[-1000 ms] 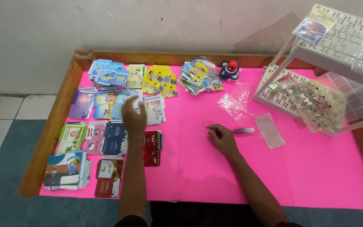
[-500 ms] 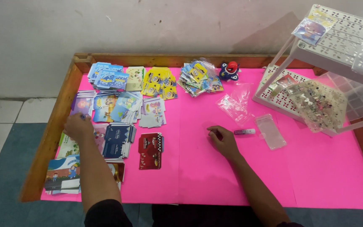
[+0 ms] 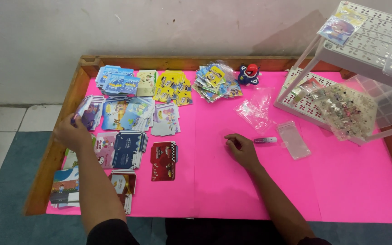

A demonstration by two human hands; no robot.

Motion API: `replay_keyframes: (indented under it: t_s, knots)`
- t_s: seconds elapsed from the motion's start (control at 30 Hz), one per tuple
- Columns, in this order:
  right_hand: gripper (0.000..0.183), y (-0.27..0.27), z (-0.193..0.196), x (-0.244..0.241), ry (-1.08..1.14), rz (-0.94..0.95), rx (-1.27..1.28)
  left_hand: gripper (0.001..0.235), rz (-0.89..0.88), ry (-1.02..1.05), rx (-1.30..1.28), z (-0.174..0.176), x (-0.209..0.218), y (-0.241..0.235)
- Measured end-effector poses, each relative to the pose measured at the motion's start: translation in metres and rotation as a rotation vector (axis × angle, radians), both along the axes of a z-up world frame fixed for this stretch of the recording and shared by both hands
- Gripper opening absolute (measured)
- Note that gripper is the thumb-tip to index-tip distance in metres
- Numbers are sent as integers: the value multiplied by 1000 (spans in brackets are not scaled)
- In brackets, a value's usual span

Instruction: The person is manually packaging small printed cards or stickers into individual clear plastic sleeves.

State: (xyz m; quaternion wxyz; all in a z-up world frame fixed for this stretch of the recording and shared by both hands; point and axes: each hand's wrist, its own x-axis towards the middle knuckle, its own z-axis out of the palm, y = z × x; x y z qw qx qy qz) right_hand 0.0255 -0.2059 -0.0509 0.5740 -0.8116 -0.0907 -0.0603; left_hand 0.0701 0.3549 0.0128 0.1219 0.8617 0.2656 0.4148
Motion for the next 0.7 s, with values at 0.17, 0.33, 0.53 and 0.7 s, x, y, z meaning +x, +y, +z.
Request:
replay_keyframes:
  t_s: [0.17, 0.33, 0.53, 0.7]
  knots:
    - [22, 5, 22, -6, 94, -11, -17, 23, -11, -209, -101, 26, 13, -13]
    - [19, 2, 5, 0, -12, 10, 16, 34, -298, -489, -177, 90, 8, -111]
    - [17, -2, 12, 1, -32, 18, 52, 38, -676, -197, -294, 57, 15, -224]
    - [70, -5, 19, -5, -49, 231, 196, 60, -1035, 353, -589, 19, 7, -321]
